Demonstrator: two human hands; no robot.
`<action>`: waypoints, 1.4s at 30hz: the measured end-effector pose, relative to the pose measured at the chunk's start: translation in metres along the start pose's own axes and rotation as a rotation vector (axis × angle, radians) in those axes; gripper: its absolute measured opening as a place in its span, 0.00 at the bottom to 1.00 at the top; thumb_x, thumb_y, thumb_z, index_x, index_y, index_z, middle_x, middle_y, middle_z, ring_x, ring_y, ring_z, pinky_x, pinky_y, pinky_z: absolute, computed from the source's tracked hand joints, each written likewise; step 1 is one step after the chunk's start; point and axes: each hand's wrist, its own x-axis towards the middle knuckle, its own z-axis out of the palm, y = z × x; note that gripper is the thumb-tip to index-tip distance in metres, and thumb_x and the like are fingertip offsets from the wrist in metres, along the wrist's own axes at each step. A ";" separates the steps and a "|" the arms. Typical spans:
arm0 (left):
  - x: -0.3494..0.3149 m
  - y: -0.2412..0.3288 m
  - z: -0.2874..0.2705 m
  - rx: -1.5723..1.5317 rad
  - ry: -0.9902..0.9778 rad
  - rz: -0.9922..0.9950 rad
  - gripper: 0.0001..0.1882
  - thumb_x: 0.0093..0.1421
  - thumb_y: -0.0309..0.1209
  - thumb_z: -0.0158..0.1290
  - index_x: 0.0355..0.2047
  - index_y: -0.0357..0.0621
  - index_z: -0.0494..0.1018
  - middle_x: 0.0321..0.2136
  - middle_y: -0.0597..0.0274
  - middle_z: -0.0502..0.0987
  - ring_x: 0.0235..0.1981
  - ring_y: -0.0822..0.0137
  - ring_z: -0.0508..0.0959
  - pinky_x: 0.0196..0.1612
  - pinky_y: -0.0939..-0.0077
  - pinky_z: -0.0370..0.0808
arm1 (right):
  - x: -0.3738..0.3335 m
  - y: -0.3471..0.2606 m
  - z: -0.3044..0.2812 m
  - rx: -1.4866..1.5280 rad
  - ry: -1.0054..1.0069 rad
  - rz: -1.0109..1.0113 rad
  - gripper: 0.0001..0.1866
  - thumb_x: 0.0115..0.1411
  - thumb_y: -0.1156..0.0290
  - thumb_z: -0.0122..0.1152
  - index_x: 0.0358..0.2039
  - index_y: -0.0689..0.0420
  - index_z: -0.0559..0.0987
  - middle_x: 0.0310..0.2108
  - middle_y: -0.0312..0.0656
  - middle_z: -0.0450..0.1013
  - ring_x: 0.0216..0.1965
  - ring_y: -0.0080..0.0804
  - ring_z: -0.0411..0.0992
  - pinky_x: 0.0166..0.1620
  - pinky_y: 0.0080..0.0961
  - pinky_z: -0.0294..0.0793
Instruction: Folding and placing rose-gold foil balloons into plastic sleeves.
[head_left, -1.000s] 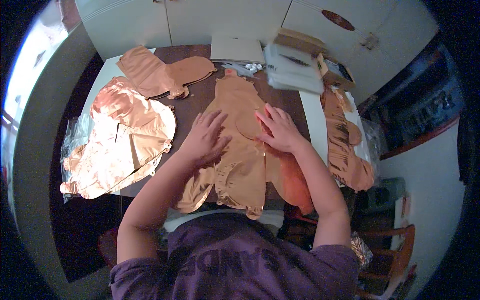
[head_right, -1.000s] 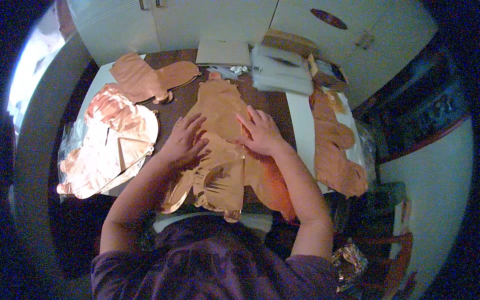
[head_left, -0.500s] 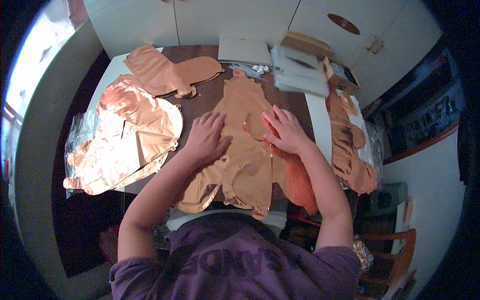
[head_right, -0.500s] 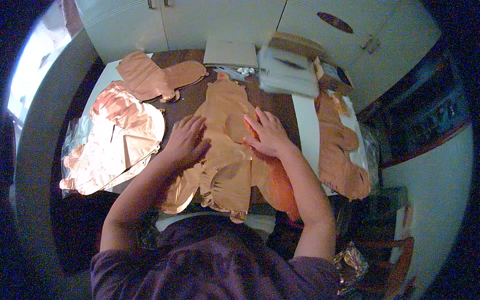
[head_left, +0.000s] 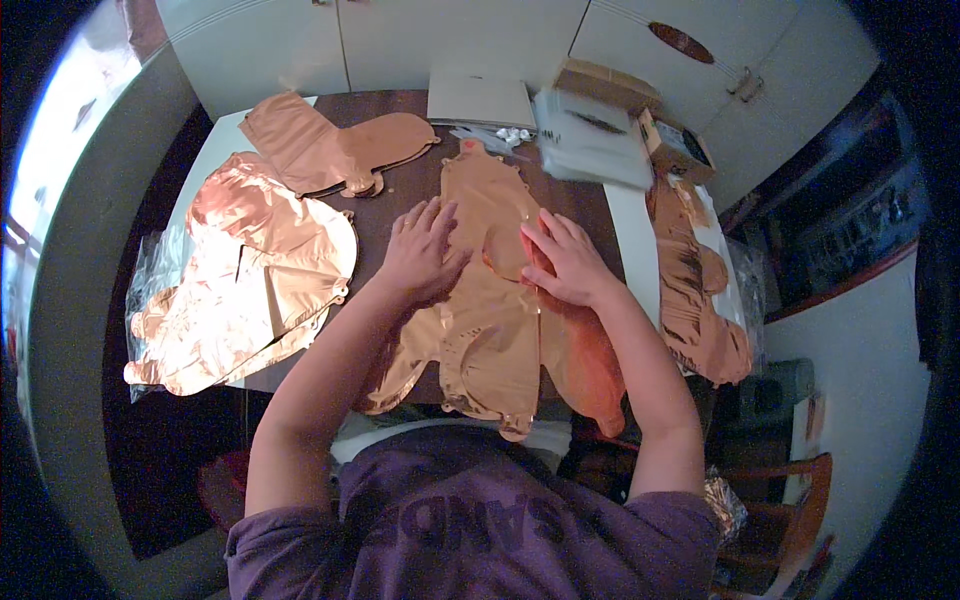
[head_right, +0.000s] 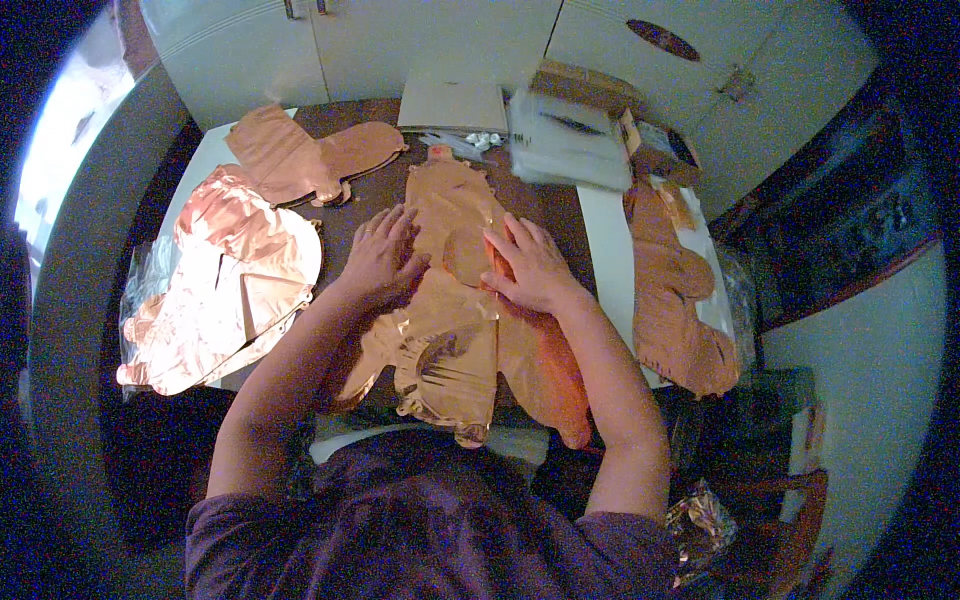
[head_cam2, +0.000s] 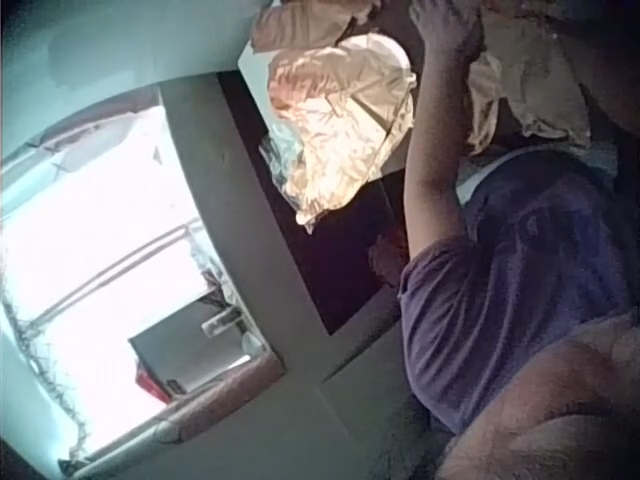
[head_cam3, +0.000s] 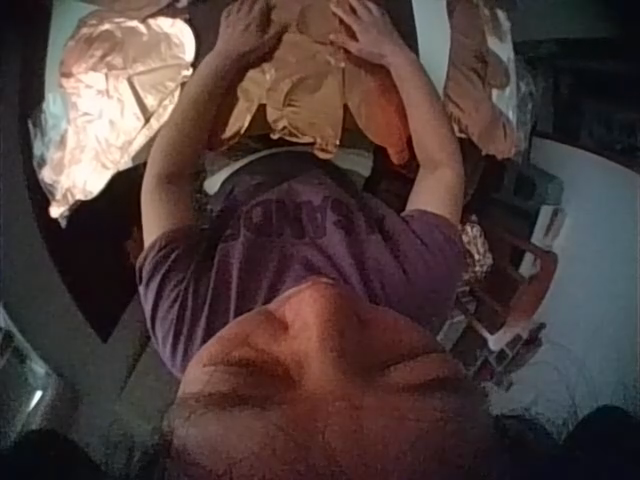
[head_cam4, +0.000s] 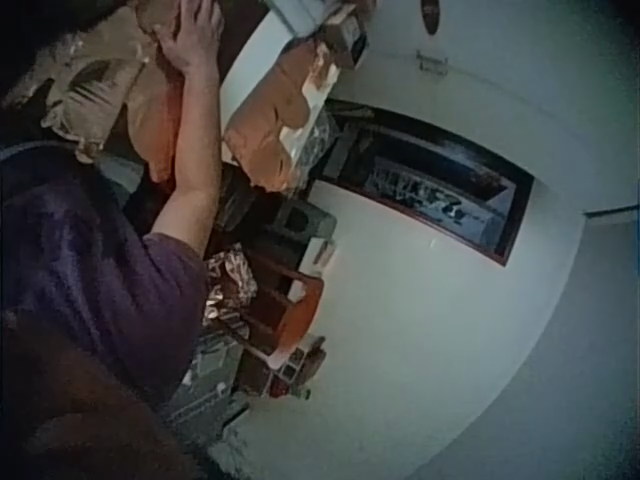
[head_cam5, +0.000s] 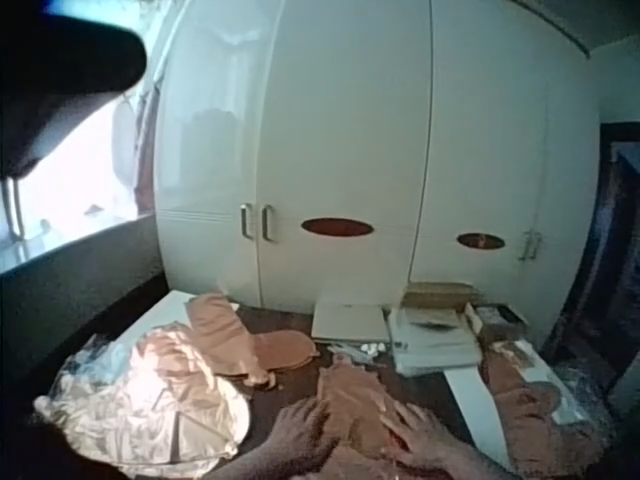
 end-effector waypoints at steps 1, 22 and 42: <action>-0.002 -0.003 0.001 0.001 -0.001 0.000 0.37 0.58 0.48 0.49 0.61 0.38 0.57 0.61 0.41 0.61 0.64 0.44 0.58 0.65 0.50 0.52 | 0.001 -0.002 -0.002 0.007 -0.017 0.011 0.36 0.59 0.48 0.57 0.64 0.50 0.62 0.66 0.56 0.51 0.66 0.55 0.50 0.67 0.45 0.51; 0.001 -0.024 0.010 0.160 0.170 0.127 0.23 0.58 0.32 0.48 0.54 0.40 0.65 0.55 0.46 0.68 0.56 0.46 0.67 0.56 0.52 0.63 | -0.002 -0.002 0.001 -0.007 -0.020 0.010 0.36 0.59 0.47 0.57 0.64 0.50 0.62 0.66 0.57 0.51 0.66 0.57 0.51 0.67 0.46 0.51; -0.012 0.034 -0.016 -0.092 -0.009 0.375 0.32 0.58 0.46 0.52 0.59 0.44 0.64 0.59 0.45 0.64 0.62 0.46 0.60 0.64 0.46 0.53 | -0.004 0.000 0.003 -0.014 0.009 0.003 0.36 0.58 0.49 0.58 0.64 0.50 0.62 0.66 0.56 0.52 0.66 0.56 0.51 0.67 0.46 0.50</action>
